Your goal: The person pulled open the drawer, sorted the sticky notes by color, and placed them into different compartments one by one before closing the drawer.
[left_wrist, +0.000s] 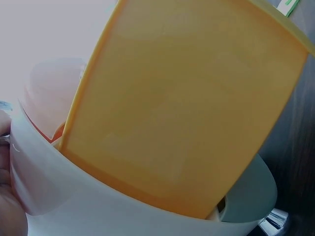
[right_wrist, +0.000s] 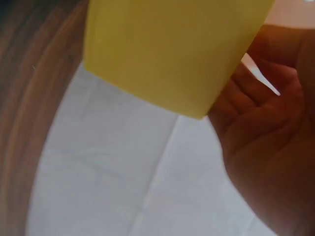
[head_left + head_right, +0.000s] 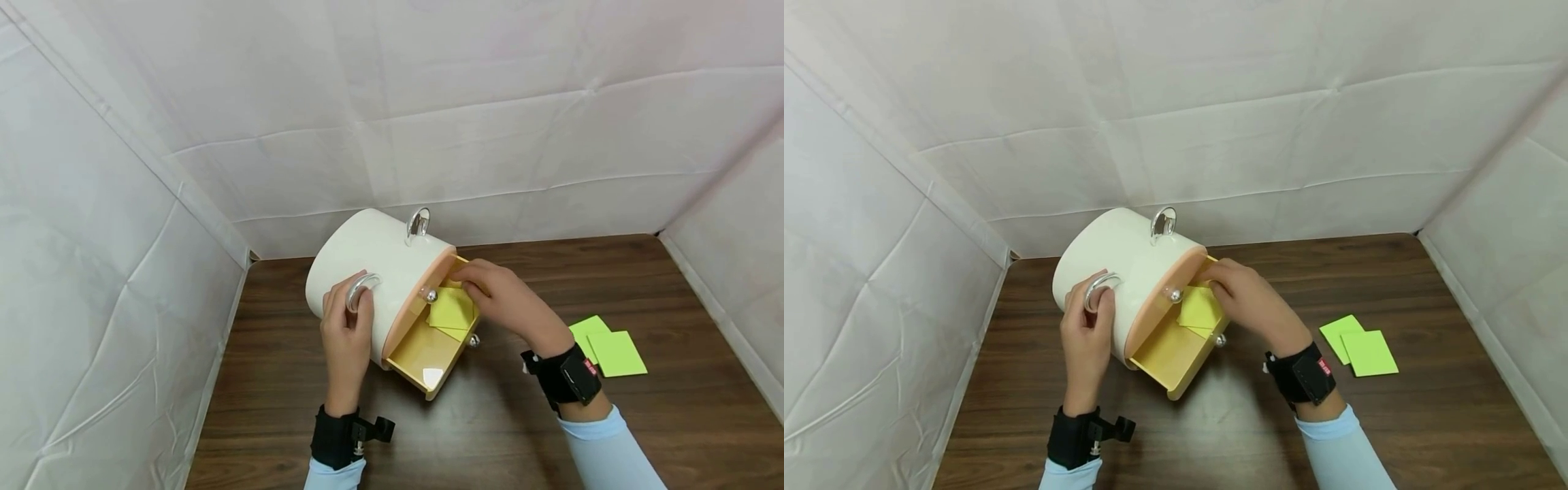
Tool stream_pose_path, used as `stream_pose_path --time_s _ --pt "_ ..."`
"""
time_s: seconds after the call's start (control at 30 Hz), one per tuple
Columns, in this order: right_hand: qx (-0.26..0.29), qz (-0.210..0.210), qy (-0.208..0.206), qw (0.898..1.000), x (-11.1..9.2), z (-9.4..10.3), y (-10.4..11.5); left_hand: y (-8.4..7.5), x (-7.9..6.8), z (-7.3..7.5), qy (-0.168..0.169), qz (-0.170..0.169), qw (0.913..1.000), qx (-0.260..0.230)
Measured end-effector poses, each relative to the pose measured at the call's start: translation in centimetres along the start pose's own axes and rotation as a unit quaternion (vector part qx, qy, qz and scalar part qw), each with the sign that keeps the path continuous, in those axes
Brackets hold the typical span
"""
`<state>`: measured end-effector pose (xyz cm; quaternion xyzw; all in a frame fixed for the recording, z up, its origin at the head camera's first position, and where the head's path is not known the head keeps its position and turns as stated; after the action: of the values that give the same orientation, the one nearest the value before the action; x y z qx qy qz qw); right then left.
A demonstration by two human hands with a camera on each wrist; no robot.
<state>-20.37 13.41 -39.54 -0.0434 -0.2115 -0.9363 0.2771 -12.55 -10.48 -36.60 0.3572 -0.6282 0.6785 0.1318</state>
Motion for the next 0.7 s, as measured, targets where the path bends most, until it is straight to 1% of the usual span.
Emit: stream_pose_path --time_s 0.07,0.17,0.27,0.37,0.43,0.5,0.57,0.63,0.7 --pt "0.038 -0.011 -0.030 0.999 -0.8 0.4 -0.5 0.8 -0.2 0.2 0.002 0.001 1.0000 0.001" --pt "0.086 -0.045 -0.082 0.992 -2.1 0.7 -1.7 1.2 -0.3 0.3 0.003 0.001 1.0000 0.003" --pt "0.106 -0.064 -0.145 0.982 -3.3 1.1 -2.7 0.3 -0.1 0.2 0.002 0.001 1.0000 0.001" --pt "0.115 -0.085 -0.208 0.968 -4.4 1.6 -3.2 -0.5 0.1 0.1 -0.001 0.000 1.0000 -0.002" --pt "0.127 -0.108 -0.237 0.957 -5.2 1.7 -3.4 -0.6 0.1 0.1 -0.001 0.005 1.0000 0.000" --pt "0.142 -0.140 -0.248 0.948 -6.0 1.8 -3.2 -0.6 0.0 0.1 0.001 0.008 1.0000 -0.002" --pt "0.164 -0.162 -0.239 0.943 -6.8 1.4 -2.9 -0.6 0.0 0.0 0.002 0.009 0.9999 -0.003" --pt "0.185 -0.171 -0.218 0.943 -7.4 0.6 -2.5 -0.6 0.0 0.0 0.001 0.009 1.0000 -0.004" --pt "0.204 -0.169 -0.191 0.945 -8.0 -0.7 -2.2 -0.6 0.0 0.0 0.000 0.007 1.0000 -0.005"
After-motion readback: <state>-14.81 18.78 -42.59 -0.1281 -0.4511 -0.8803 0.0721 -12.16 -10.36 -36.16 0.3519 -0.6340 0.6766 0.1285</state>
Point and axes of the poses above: each hand's wrist, its own x-axis towards the middle knuckle, its own z-axis out of the back of the hand, y = z × x, the point moved 7 cm from there along x, towards the middle knuckle, and after that the axes turned 13 degrees about -x, right-handed, at the moved point
